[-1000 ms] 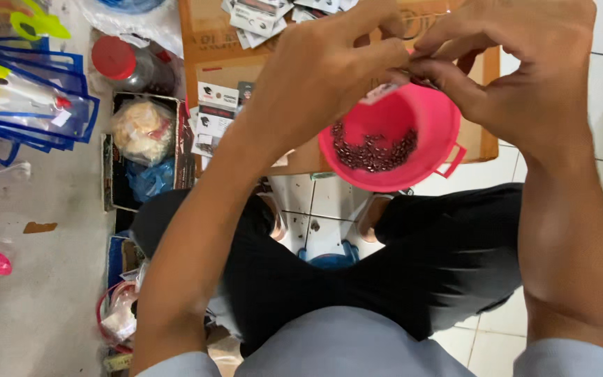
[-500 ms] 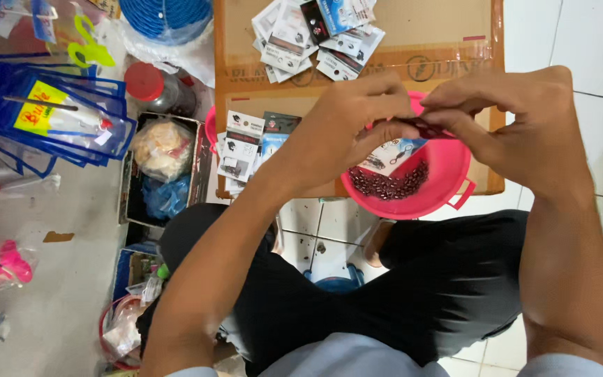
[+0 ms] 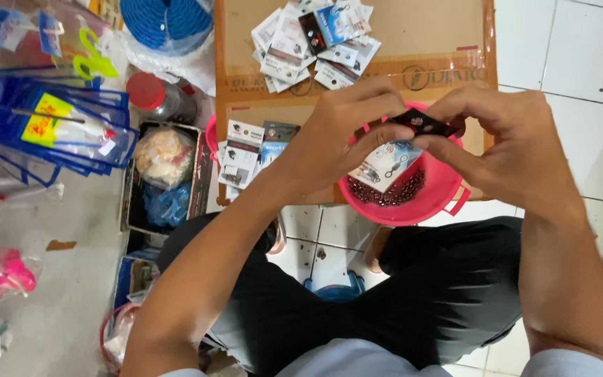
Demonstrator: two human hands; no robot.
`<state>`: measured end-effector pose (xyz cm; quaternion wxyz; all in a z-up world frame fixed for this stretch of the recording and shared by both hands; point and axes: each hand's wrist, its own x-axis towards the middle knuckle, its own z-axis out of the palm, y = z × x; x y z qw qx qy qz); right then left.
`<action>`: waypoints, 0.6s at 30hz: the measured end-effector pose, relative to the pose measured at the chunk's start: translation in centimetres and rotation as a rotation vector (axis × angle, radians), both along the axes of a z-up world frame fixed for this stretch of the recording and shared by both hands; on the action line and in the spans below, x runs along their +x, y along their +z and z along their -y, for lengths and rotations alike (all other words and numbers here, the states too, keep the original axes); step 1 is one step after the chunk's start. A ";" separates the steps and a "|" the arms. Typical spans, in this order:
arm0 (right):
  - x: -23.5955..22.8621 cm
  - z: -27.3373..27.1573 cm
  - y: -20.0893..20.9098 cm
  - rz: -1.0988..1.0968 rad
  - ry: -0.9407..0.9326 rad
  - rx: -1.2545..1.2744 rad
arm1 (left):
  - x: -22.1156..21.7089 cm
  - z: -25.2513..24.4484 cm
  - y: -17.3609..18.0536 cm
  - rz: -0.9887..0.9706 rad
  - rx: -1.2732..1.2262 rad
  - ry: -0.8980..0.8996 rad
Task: The person picks up individual small metal swivels from a pink bucket and places them into small plastic packets by hand.
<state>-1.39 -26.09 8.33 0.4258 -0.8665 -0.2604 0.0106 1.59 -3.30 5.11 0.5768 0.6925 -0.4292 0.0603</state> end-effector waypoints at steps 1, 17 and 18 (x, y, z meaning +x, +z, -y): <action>-0.4 -0.3 0.4 0.007 -0.008 -0.001 | 0.1 -0.3 0.5 0.007 -0.001 -0.008; -1.2 -0.2 -0.7 0.741 -0.181 -0.186 | 0.0 -0.3 -2.2 0.504 0.539 0.362; -1.4 -0.4 -0.6 0.809 -0.178 -0.219 | -0.2 -0.2 -2.6 0.490 0.478 0.388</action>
